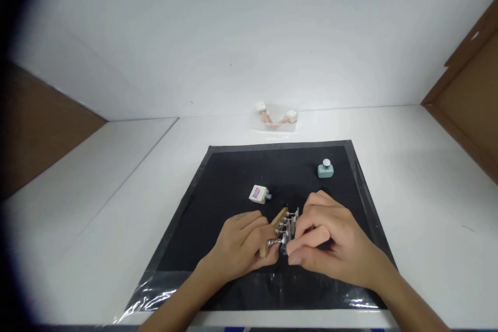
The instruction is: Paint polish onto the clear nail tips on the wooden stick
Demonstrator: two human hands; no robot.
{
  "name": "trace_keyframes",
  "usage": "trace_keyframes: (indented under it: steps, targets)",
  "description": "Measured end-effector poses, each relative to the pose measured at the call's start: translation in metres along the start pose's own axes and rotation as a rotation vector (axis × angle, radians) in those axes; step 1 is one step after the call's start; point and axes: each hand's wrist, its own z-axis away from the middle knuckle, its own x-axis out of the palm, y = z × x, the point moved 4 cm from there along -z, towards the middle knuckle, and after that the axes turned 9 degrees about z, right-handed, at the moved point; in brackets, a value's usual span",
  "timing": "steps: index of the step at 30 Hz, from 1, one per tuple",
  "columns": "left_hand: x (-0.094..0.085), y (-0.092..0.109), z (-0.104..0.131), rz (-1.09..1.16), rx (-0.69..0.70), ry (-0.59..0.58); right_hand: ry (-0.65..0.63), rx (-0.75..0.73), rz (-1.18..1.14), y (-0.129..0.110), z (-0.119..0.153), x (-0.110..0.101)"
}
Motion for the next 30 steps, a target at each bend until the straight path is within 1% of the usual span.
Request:
trace_keyframes:
  steps: [3, 6, 15, 23, 25, 27, 28, 30]
  targets:
    - [0.001, 0.0, -0.001, -0.007, 0.001, -0.018, -0.022, -0.023, 0.003, -0.002, -0.002, 0.0]
    - [0.001, 0.0, -0.001, -0.017, -0.002, -0.011, -0.038, -0.055, 0.001, -0.002, -0.003, 0.001]
    - [-0.001, 0.002, -0.002, -0.018, 0.017, 0.013, 0.014, 0.005, 0.023, 0.001, 0.004, 0.001]
    - [-0.002, 0.002, 0.003, 0.003, 0.012, 0.032, 0.127, 0.084, 0.012, 0.009, 0.013, 0.002]
    - [-0.002, 0.001, 0.005, 0.051, -0.003, 0.041, 0.169, 0.112, -0.009, 0.01, 0.016, 0.001]
    - [-0.002, -0.001, 0.006, 0.193, -0.083, 0.033, 0.221, 0.162, -0.047, 0.013, 0.018, -0.002]
    - [-0.001, -0.004, 0.007, 0.306, -0.165, 0.015, 0.25, 0.194, -0.07, 0.014, 0.019, -0.003]
    - [0.004, -0.009, 0.011, 0.589, -0.409, -0.053, 0.302, 0.255, -0.121, 0.016, 0.02, -0.006]
